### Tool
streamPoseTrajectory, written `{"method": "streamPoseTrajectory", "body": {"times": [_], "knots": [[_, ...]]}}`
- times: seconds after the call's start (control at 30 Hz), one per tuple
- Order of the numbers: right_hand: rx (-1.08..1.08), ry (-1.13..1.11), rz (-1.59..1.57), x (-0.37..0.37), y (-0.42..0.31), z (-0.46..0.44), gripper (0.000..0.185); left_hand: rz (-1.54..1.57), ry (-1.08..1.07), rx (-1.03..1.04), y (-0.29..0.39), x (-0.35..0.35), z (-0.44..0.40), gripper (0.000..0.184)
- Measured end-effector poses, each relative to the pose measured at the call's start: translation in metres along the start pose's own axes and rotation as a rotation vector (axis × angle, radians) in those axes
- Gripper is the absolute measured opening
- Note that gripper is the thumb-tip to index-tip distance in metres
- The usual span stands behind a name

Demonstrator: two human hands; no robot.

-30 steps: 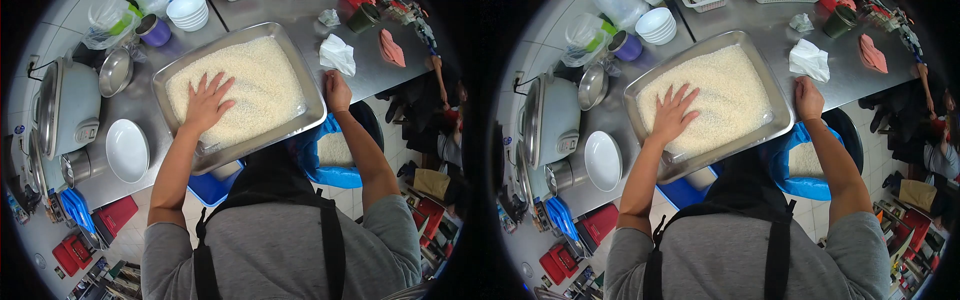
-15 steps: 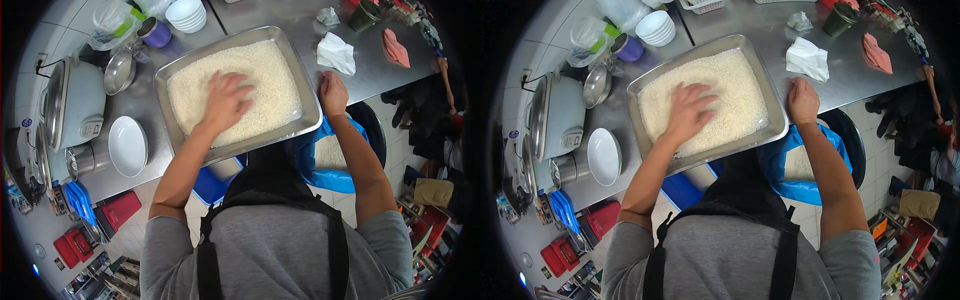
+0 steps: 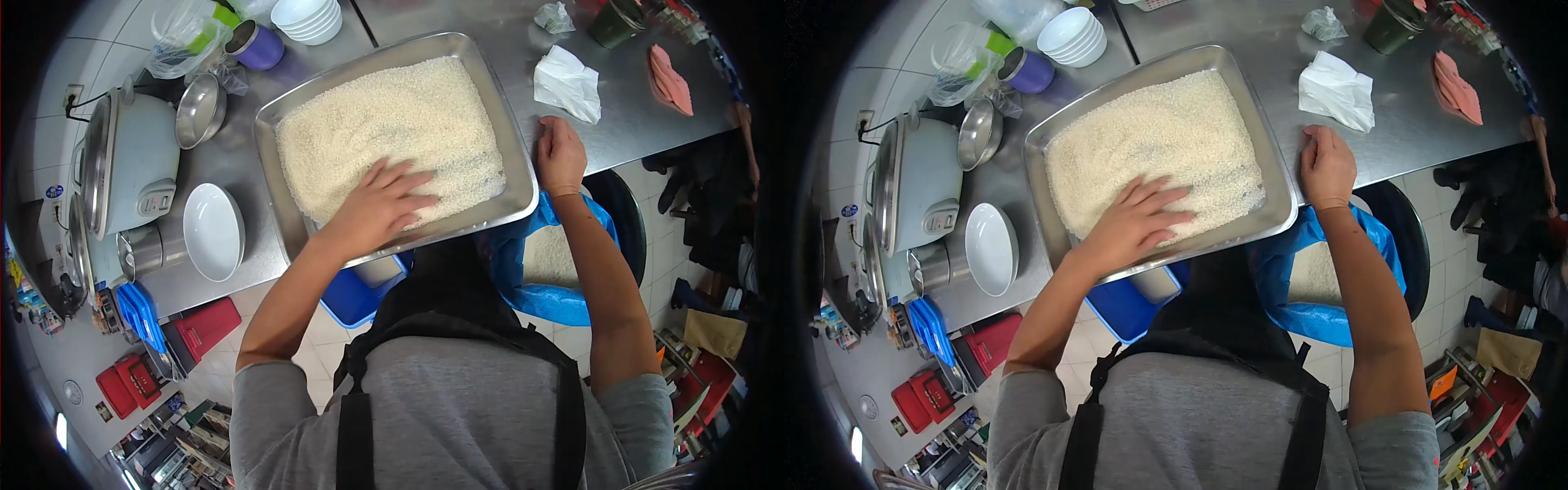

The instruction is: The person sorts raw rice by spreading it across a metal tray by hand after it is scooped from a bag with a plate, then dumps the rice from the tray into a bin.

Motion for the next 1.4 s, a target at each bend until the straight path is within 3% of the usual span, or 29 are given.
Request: {"method": "streamPoseTrajectory", "body": {"times": [0.23,0.33,0.43,0.53,0.63,0.7,0.87,0.97,1.23,1.37,1.4], "knots": [[-0.099,-0.022,-0.007,0.003,0.001,-0.002,0.018,-0.047,-0.102,-0.319,-0.014,-0.046,0.085,0.035],[-0.221,-0.047,-0.001,0.008,0.003,-0.004,0.019,0.024,-0.033,-0.5,-0.032,-0.053,0.105,0.033],[-0.224,-0.066,0.004,0.007,0.001,-0.004,0.019,-0.127,0.223,-0.478,-0.041,-0.051,0.083,0.045],[-0.202,-0.058,-0.022,0.004,0.0,-0.003,0.02,-0.354,0.374,-0.639,-0.054,-0.022,0.045,0.065],[-0.186,-0.05,-0.037,0.004,0.0,-0.004,0.021,-0.184,0.261,-0.751,-0.049,0.011,0.003,0.081],[-0.17,-0.057,-0.043,0.005,0.0,-0.003,0.022,-0.149,0.173,-0.739,-0.022,0.024,-0.026,0.078],[-0.142,-0.07,-0.054,0.004,0.0,-0.003,0.02,-0.062,0.079,-0.279,0.028,0.048,-0.049,0.062],[-0.131,-0.072,-0.054,0.003,-0.002,-0.003,0.019,-0.06,0.023,-0.13,0.031,0.035,-0.038,0.053],[-0.087,-0.107,-0.065,0.001,-0.003,-0.003,0.017,-0.165,0.035,-0.422,-0.002,-0.013,0.05,0.049],[-0.085,-0.104,-0.068,0.0,-0.003,-0.004,0.016,-0.028,-0.072,-0.467,-0.014,-0.041,0.089,0.042],[-0.093,-0.096,-0.068,0.0,-0.004,-0.003,0.016,0.078,-0.05,-0.564,-0.015,-0.052,0.089,0.04]]}}
Point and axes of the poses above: each hand's wrist, its own z-axis away from the middle knuckle, its own x-axis out of the palm, y = z × x, the point moved 1 cm from there along -z, towards the middle knuckle, and after that the axes turned 7 degrees about y, right-handed, at the moved point
